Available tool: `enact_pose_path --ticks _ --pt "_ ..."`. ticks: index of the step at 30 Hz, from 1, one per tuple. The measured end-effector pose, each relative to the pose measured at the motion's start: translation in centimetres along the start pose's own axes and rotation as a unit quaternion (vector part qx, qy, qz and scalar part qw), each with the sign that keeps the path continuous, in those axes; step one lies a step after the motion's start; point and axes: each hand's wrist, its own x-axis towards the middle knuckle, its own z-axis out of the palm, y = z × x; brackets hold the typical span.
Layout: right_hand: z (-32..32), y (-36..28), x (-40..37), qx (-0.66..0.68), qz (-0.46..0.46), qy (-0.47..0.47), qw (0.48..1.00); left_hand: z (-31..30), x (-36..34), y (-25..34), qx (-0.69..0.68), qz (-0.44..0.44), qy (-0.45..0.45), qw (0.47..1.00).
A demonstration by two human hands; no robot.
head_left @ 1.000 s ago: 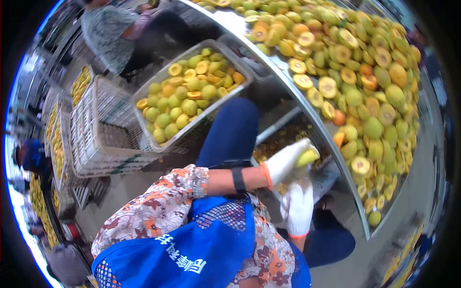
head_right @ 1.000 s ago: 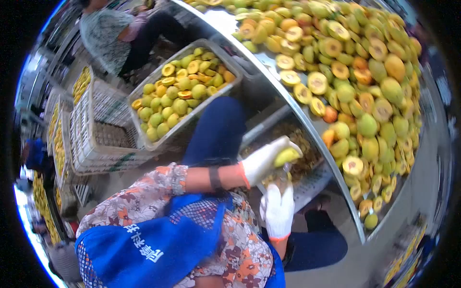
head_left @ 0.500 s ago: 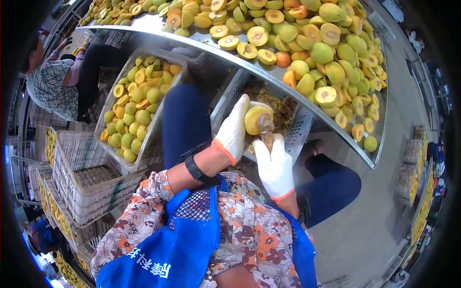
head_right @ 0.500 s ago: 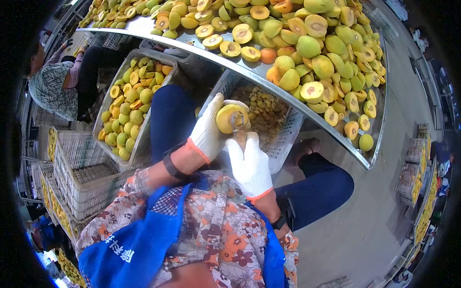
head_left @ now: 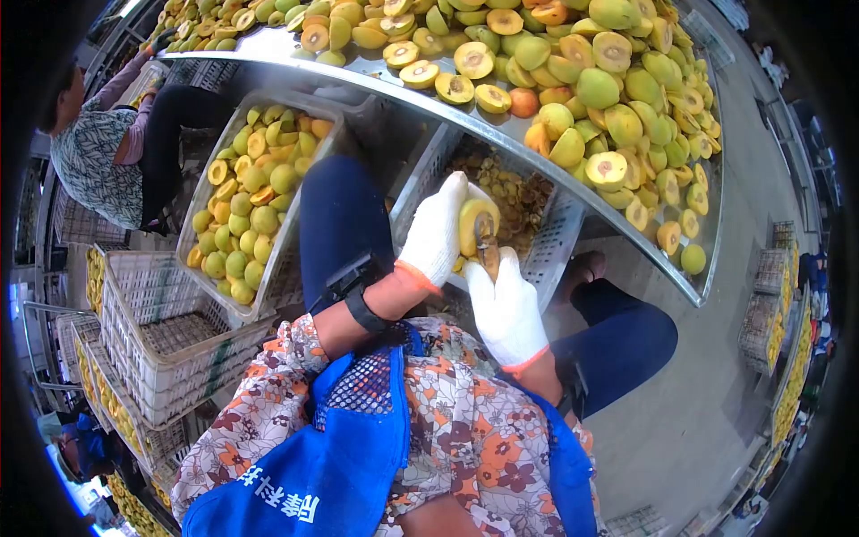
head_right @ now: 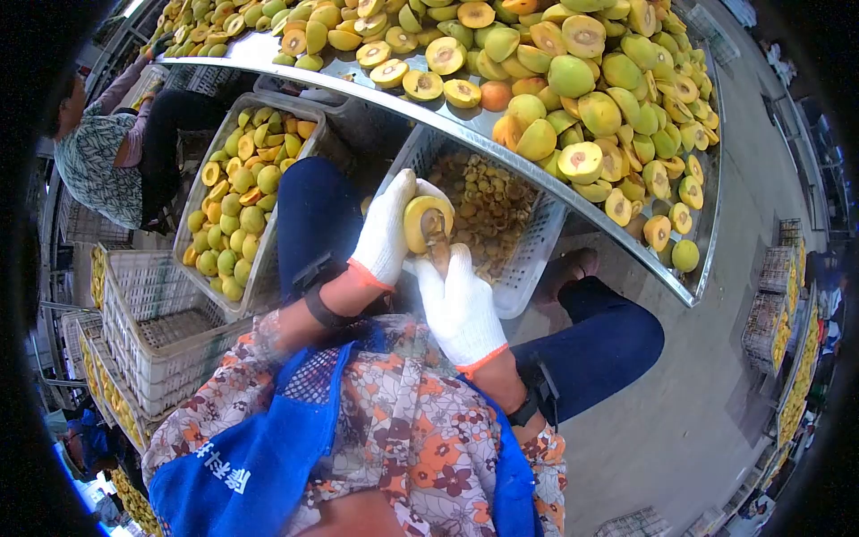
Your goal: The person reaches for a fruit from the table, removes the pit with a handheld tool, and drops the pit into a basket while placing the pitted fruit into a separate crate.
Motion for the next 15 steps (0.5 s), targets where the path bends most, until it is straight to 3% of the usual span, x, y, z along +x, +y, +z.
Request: enact_pose_path --ticks 3,5,7,9,11,13,14,15 --pt "0.1 0.6 -0.1 -0.001 -0.032 0.004 0.999 -0.3 0.1 0.0 0.060 0.057 -0.008 0.997" --pt "0.3 0.6 -0.2 -0.014 -0.063 0.008 0.998 -0.8 0.4 0.3 0.072 0.014 -0.041 0.996" --pt "0.2 -0.1 -0.2 -0.002 0.042 -0.003 0.999 -1.2 1.2 0.4 0.101 -0.004 -0.044 0.994" --pt "0.2 0.6 -0.4 -0.032 -0.010 -0.002 0.999 -0.9 0.9 1.6 0.129 -0.020 -0.047 0.990" --pt "0.3 0.7 -0.3 -0.060 -0.064 0.000 0.996 -0.4 0.0 2.8 0.195 0.026 -0.074 0.978" --pt "0.7 0.3 -0.2 0.036 0.030 0.013 0.999 -0.3 -0.4 2.8 0.245 0.064 -0.058 0.966" --pt "0.7 0.9 -0.2 0.037 0.030 0.015 0.999 -0.2 -0.5 2.8 0.294 0.104 -0.044 0.949" --pt "0.7 2.0 -0.2 -0.044 -0.085 0.011 0.995 -0.3 -0.1 2.8 0.294 0.104 -0.045 0.949"
